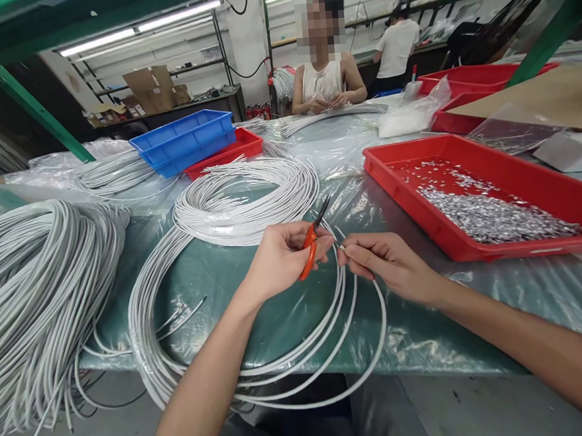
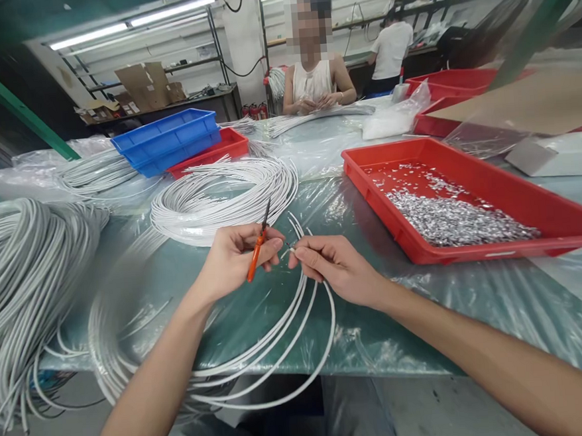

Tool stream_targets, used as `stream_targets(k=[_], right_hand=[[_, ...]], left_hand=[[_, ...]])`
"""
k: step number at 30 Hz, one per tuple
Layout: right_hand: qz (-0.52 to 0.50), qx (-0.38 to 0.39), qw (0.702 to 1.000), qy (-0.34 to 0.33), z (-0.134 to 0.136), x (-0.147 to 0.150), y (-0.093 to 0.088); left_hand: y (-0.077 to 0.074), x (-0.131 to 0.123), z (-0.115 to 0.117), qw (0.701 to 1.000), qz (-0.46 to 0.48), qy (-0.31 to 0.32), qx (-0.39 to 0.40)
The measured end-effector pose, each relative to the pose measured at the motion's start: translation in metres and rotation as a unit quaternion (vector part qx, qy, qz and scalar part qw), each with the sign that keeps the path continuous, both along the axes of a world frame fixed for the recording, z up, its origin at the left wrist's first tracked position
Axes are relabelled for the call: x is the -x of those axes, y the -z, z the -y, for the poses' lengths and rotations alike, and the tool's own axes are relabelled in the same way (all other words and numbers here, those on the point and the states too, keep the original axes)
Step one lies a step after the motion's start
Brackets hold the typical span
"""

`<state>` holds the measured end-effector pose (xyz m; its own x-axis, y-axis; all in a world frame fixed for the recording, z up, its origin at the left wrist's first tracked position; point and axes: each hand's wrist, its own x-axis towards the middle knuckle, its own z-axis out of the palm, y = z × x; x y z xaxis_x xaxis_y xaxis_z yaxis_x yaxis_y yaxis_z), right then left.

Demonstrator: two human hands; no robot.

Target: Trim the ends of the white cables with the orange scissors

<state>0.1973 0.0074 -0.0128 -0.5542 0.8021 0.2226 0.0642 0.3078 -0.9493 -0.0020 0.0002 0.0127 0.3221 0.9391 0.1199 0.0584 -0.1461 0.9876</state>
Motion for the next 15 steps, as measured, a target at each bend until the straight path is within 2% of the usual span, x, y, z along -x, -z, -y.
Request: stream_targets(k=[3,7,15], right_hand=[[-0.006,0.017,1.0,-0.023,-0.0001,0.0,0.0022],[-0.012,0.046,0.998,-0.046,-0.0015,-0.0006,0.0022],[-0.059,0.162,0.979,-0.108,-0.0005,-0.0004,-0.0009]], left_hand=[[0.0014,-0.0009,0.0008,0.999,0.005,0.036,0.012],[0.0005,-0.0007,0.0015,0.998,0.012,0.052,0.027],[-0.0012,-0.0033,0.0008,0.989,0.053,0.106,0.09]])
